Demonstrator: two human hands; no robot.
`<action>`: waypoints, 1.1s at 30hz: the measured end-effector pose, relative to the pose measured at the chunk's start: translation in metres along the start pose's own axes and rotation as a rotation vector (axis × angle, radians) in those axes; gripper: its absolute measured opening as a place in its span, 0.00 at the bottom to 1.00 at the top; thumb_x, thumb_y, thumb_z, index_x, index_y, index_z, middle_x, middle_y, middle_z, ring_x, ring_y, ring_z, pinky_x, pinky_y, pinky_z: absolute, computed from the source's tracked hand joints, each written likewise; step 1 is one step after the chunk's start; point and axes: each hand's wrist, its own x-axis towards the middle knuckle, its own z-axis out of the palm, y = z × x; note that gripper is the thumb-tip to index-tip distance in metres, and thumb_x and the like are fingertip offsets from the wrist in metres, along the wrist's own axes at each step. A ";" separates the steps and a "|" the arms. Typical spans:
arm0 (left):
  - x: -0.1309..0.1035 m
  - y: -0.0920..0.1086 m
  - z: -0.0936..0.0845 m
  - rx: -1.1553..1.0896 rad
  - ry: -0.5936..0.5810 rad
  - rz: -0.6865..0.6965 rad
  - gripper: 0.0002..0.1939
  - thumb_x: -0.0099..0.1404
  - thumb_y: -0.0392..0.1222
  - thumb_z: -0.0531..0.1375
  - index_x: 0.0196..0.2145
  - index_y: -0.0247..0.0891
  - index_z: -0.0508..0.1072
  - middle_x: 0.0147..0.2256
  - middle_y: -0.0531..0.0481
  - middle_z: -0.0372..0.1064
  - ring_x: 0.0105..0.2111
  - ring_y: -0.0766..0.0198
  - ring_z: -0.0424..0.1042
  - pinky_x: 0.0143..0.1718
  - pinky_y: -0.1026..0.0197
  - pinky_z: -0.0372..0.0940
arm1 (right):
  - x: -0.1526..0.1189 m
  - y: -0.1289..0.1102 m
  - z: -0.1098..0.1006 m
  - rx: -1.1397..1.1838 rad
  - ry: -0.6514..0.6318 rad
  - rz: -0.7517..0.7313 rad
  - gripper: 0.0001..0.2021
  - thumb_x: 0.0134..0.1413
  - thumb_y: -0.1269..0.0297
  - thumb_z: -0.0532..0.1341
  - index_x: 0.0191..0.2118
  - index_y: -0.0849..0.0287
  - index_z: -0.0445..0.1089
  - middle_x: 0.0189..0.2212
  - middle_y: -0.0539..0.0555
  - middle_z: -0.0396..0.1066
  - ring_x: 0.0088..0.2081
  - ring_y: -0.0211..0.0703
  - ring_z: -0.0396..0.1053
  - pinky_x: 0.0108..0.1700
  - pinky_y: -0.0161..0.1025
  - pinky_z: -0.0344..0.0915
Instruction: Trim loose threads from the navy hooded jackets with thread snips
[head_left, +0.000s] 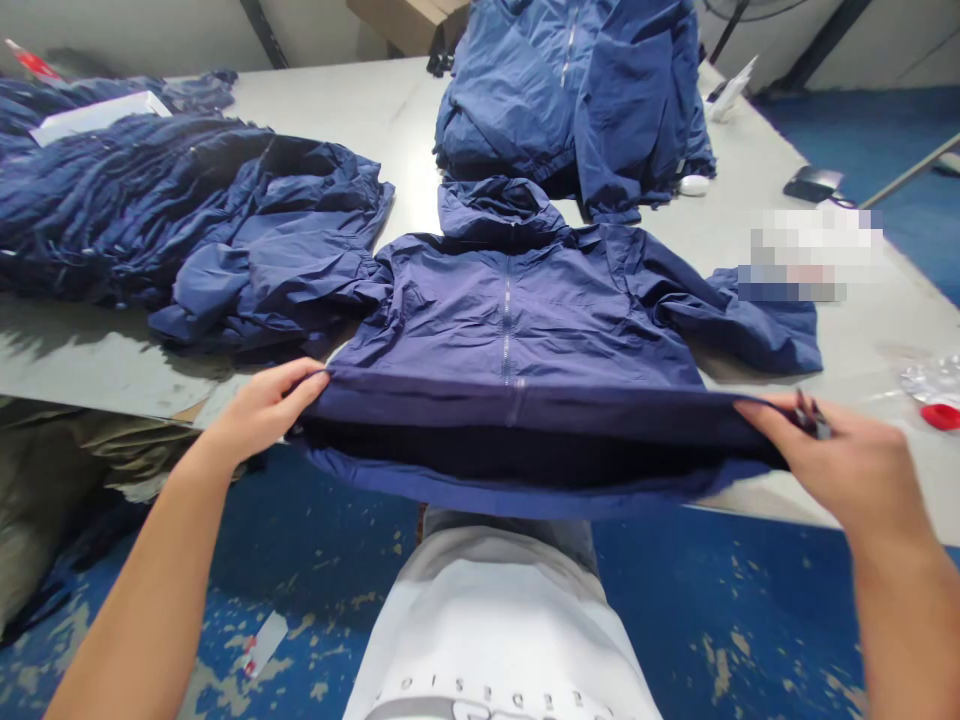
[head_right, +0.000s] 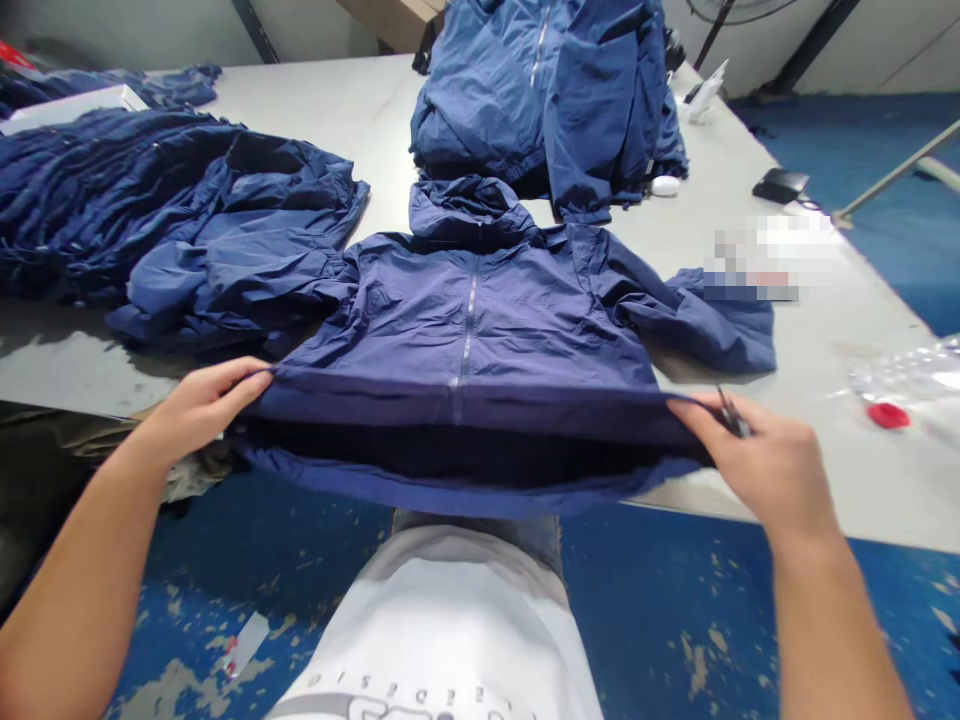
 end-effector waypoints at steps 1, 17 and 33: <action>0.017 0.002 0.000 -0.005 -0.021 0.034 0.20 0.65 0.56 0.53 0.37 0.37 0.74 0.35 0.52 0.75 0.37 0.61 0.70 0.41 0.65 0.64 | 0.015 -0.005 0.006 0.013 0.002 0.006 0.24 0.50 0.34 0.59 0.32 0.52 0.75 0.30 0.58 0.76 0.36 0.52 0.73 0.38 0.44 0.66; 0.037 0.085 0.084 0.344 -0.028 0.635 0.17 0.70 0.39 0.53 0.54 0.38 0.70 0.57 0.42 0.68 0.56 0.53 0.67 0.59 0.51 0.61 | 0.062 -0.006 0.051 -0.257 -0.368 -0.038 0.22 0.51 0.43 0.58 0.40 0.56 0.76 0.40 0.61 0.79 0.42 0.61 0.75 0.42 0.47 0.65; -0.041 0.124 0.099 -0.059 -0.624 0.774 0.17 0.69 0.38 0.55 0.55 0.44 0.71 0.53 0.49 0.73 0.51 0.59 0.74 0.53 0.60 0.66 | 0.025 -0.065 0.042 -0.414 0.025 -0.164 0.25 0.63 0.43 0.49 0.41 0.56 0.75 0.35 0.58 0.76 0.30 0.48 0.73 0.25 0.38 0.53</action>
